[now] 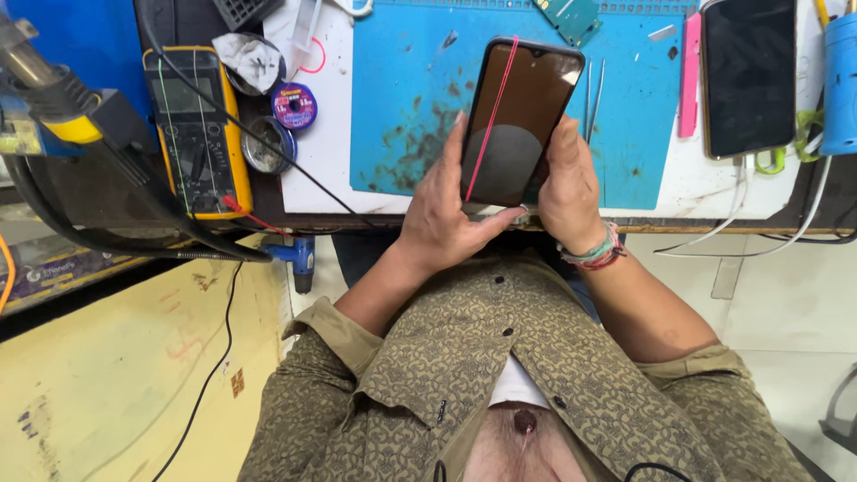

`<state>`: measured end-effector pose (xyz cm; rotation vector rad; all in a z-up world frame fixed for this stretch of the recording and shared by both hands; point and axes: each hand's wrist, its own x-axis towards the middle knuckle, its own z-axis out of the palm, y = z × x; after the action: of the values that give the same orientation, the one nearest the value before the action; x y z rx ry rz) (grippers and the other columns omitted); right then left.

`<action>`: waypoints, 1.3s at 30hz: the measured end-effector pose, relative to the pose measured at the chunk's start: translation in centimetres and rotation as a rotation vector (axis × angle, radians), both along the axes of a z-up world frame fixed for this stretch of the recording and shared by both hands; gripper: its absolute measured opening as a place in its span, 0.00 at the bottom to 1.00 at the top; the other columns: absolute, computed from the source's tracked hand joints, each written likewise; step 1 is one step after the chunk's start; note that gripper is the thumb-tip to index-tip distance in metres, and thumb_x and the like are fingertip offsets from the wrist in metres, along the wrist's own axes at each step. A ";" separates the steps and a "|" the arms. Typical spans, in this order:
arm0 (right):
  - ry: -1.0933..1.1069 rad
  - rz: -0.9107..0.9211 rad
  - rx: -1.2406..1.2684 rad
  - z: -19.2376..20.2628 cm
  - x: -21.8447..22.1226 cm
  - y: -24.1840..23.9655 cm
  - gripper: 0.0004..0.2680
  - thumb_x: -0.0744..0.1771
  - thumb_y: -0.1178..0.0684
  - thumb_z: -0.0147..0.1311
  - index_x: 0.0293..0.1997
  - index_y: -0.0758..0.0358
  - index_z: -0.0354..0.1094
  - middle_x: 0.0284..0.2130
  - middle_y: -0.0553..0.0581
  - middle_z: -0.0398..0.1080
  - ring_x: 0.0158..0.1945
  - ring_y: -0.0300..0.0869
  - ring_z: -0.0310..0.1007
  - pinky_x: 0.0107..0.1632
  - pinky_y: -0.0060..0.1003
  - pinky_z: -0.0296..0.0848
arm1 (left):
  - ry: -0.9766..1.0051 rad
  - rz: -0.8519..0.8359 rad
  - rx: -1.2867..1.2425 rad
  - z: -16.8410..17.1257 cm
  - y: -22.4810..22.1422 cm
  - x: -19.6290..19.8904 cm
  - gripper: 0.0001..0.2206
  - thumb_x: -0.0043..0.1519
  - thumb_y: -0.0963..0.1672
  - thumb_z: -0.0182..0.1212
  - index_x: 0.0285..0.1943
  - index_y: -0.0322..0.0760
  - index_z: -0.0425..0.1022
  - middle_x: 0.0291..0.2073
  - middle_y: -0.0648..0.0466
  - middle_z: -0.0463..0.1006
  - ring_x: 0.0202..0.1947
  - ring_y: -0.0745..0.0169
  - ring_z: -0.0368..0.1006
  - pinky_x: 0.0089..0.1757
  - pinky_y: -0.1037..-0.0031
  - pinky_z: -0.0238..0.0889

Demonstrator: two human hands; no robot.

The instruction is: The person works on a mobile phone by using tweezers to adjust internal components on a circuit board and then uses a screwdriver to secure screws into the phone's internal chassis.

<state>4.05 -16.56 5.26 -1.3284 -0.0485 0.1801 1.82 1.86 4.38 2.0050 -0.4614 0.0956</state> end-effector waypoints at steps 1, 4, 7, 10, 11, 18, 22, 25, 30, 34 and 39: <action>-0.073 0.021 -0.035 0.5 0.3 -0.1 0.27 0.75 0.32 0.32 0.73 0.71 0.56 0.66 0.58 0.65 0.68 0.41 0.65 0.71 0.36 0.63 | 0.003 -0.023 -0.002 0.4 0.0 0.5 0.55 0.56 0.48 0.80 0.80 0.25 0.35 0.68 0.32 0.66 0.66 0.39 0.71 0.63 0.60 0.67; -0.004 0.080 0.032 1.6 1.2 -0.6 0.26 0.75 0.34 0.35 0.75 0.69 0.53 0.68 0.58 0.64 0.71 0.42 0.64 0.73 0.37 0.60 | 0.028 -0.086 -0.010 0.9 0.1 1.2 0.54 0.58 0.49 0.78 0.80 0.24 0.34 0.64 0.35 0.71 0.61 0.41 0.76 0.60 0.63 0.70; -0.070 0.169 0.017 2.4 1.8 -0.9 0.23 0.74 0.44 0.50 0.74 0.71 0.51 0.67 0.59 0.62 0.71 0.41 0.61 0.73 0.37 0.60 | 0.045 -0.122 -0.007 0.9 0.3 1.6 0.54 0.59 0.49 0.78 0.81 0.24 0.33 0.62 0.37 0.74 0.60 0.42 0.77 0.59 0.64 0.71; -0.183 0.247 -0.153 2.9 1.8 -1.1 0.27 0.68 0.49 0.58 0.71 0.71 0.46 0.61 0.57 0.61 0.66 0.42 0.62 0.67 0.39 0.66 | 0.039 -0.118 0.012 0.5 0.4 1.6 0.55 0.58 0.50 0.78 0.81 0.24 0.33 0.59 0.38 0.77 0.57 0.43 0.79 0.56 0.64 0.72; -0.151 0.228 -0.142 2.8 1.8 -1.0 0.24 0.69 0.49 0.57 0.70 0.70 0.48 0.59 0.56 0.63 0.64 0.40 0.63 0.65 0.37 0.67 | 0.040 -0.106 0.024 0.3 0.3 1.6 0.55 0.58 0.50 0.78 0.81 0.24 0.33 0.57 0.39 0.78 0.55 0.43 0.79 0.55 0.64 0.72; 0.060 -0.011 -0.107 -1.6 1.6 -2.6 0.15 0.77 0.40 0.42 0.43 0.61 0.63 0.34 0.43 0.59 0.39 0.29 0.54 0.44 0.28 0.59 | -0.002 -0.054 0.131 -0.3 -0.2 1.3 0.56 0.57 0.54 0.78 0.80 0.24 0.36 0.48 0.43 0.81 0.43 0.47 0.79 0.47 0.65 0.72; 0.083 -0.040 -0.228 -2.8 1.4 -3.5 0.19 0.76 0.36 0.38 0.37 0.61 0.60 0.26 0.42 0.52 0.34 0.30 0.47 0.38 0.28 0.49 | 0.005 -0.058 0.130 -0.4 -0.1 1.3 0.56 0.56 0.54 0.77 0.80 0.24 0.36 0.48 0.43 0.81 0.43 0.47 0.79 0.47 0.64 0.72; 0.111 -0.009 -0.193 -2.5 1.2 -3.8 0.21 0.76 0.34 0.36 0.46 0.65 0.67 0.27 0.43 0.54 0.35 0.31 0.50 0.38 0.29 0.50 | 0.013 -0.060 0.130 -0.6 -0.1 1.3 0.56 0.57 0.54 0.77 0.81 0.25 0.36 0.48 0.43 0.81 0.43 0.47 0.80 0.47 0.64 0.72; 0.088 0.059 -0.159 -1.1 1.2 -4.2 0.29 0.74 0.30 0.33 0.68 0.71 0.66 0.38 0.53 0.71 0.35 0.34 0.59 0.40 0.29 0.56 | 0.023 -0.067 0.120 -0.6 -0.2 1.4 0.56 0.57 0.54 0.77 0.81 0.27 0.35 0.47 0.44 0.81 0.43 0.48 0.80 0.47 0.65 0.72; -0.027 0.154 -0.047 0.2 0.7 -4.2 0.33 0.74 0.27 0.32 0.72 0.75 0.59 0.60 0.64 0.71 0.61 0.45 0.71 0.64 0.32 0.65 | -0.006 -0.074 0.103 -0.4 0.0 1.6 0.56 0.57 0.54 0.77 0.82 0.30 0.35 0.49 0.43 0.80 0.44 0.49 0.80 0.46 0.66 0.72; -0.118 0.220 -0.182 1.8 0.8 -4.2 0.36 0.72 0.23 0.30 0.73 0.77 0.54 0.61 0.67 0.69 0.64 0.52 0.71 0.69 0.41 0.67 | -0.027 -0.089 0.091 -0.3 0.1 1.8 0.56 0.57 0.54 0.77 0.82 0.31 0.35 0.53 0.41 0.79 0.45 0.49 0.80 0.46 0.66 0.72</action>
<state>4.81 -20.77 7.10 -1.5135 -0.2841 0.2976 3.58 1.92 4.09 2.0709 -0.5804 0.0477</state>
